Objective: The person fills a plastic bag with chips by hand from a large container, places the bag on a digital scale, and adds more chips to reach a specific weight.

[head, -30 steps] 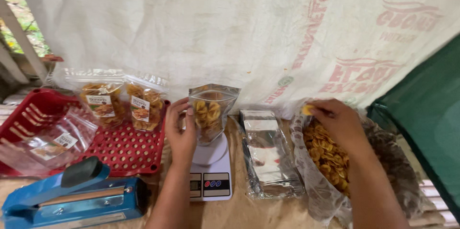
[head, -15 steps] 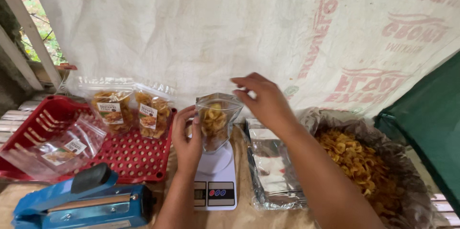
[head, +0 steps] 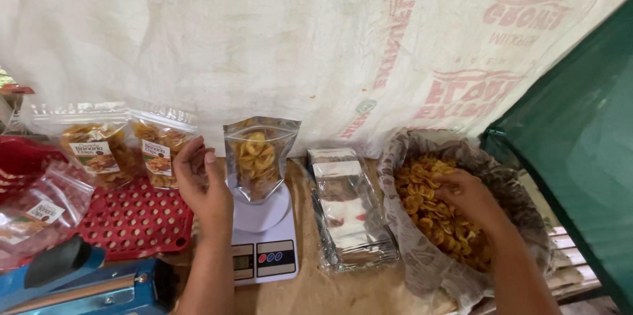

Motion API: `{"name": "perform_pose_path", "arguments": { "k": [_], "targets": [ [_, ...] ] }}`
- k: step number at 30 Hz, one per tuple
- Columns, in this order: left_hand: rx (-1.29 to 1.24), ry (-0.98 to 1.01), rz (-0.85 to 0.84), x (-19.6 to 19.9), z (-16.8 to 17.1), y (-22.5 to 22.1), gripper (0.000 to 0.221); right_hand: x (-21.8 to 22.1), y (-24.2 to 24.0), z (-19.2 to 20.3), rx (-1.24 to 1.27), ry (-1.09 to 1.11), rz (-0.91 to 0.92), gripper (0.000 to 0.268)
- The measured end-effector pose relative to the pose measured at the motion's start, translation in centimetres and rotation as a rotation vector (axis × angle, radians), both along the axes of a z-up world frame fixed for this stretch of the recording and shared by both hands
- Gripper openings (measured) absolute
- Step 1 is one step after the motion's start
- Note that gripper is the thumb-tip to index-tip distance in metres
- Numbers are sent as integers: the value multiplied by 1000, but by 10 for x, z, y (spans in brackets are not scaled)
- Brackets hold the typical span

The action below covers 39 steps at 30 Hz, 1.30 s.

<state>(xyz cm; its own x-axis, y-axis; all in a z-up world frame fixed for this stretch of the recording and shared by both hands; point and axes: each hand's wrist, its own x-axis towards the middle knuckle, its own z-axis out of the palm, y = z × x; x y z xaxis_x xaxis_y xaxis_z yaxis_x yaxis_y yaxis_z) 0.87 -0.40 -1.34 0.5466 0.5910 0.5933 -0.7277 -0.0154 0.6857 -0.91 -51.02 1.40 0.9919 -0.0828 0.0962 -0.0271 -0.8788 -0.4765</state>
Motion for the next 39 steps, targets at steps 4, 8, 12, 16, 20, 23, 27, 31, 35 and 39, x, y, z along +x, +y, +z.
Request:
{"name": "perform_pose_path", "arguments": {
  "k": [4, 8, 12, 16, 20, 23, 27, 31, 35, 39],
  "targets": [
    [40, 50, 11, -4, -3, 1, 29, 5, 8, -31, -92, -24, -5, 36],
    [79, 39, 45, -3, 1, -1, 29, -3, 23, 0, 100, -59, -148, 32],
    [162, 64, 58, -7, 4, -7, 26, -9, 74, 55, 330, 21, -222, 32],
    [203, 57, 57, -9, 10, -7, 23, 6, 153, 101, 456, -262, 92, 28],
    [208, 79, 35, -11, 14, -6, 20, 26, 247, 140, 375, -397, 418, 22],
    [240, 68, 75, -11, 18, -5, 19, 35, 307, 153, 343, -424, 578, 18],
    [232, 88, 84, -15, 20, -3, 19, 40, 328, 151, 254, -380, 570, 22],
    [211, 84, 45, -14, 21, -5, 19, 48, 270, 128, 294, -465, 514, 22],
    [212, 87, 28, -13, 19, -6, 20, 40, 156, 115, 310, -383, 62, 22],
    [212, 49, 36, -14, 17, -4, 20, 19, 66, 87, 113, -271, -81, 32]
  ]
}}
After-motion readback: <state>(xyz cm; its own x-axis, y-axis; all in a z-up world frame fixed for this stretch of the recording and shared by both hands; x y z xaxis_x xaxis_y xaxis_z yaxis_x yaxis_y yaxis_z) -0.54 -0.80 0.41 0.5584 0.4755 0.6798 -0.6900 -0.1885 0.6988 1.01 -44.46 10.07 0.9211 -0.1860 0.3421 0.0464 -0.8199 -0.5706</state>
